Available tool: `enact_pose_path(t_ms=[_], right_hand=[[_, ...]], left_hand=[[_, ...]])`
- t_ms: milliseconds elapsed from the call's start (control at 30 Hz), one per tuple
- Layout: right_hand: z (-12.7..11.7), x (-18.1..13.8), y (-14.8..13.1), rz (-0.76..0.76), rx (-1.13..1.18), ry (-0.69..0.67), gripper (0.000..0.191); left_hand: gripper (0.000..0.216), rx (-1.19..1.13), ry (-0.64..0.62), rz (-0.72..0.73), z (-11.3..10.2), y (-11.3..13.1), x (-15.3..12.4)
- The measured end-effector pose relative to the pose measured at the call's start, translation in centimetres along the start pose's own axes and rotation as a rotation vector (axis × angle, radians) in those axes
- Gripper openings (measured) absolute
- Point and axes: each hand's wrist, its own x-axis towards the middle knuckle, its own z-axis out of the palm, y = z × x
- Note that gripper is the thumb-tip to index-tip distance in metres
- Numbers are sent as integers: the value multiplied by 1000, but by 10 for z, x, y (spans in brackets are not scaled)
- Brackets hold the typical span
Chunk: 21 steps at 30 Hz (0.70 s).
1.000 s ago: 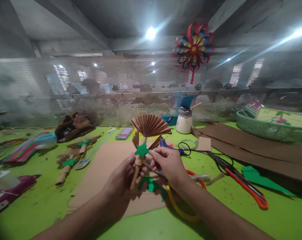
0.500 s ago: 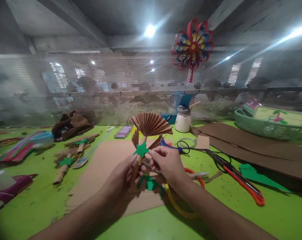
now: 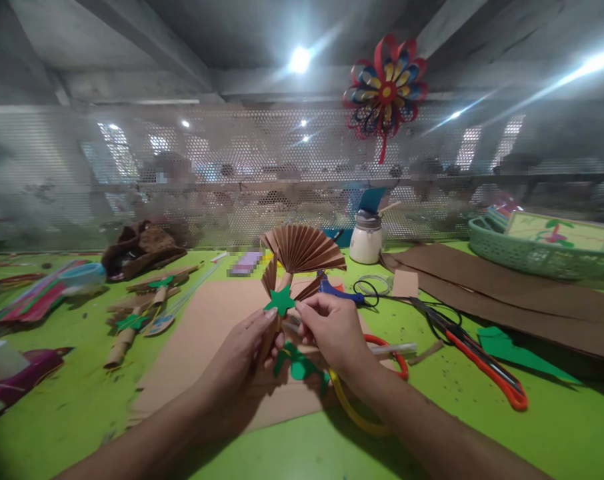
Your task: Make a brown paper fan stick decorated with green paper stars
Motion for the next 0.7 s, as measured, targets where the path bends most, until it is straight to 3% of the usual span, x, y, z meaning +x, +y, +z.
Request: enact_pose_path(t_ms=[500,700], right_hand=[[2,-2,-3,-26,-65,30,26],[5,-4,-5,-27,-91,60,25]], left_hand=[[27,-41,-57,31,7,4,-5],[26,-47,31,55,8,1,-1]])
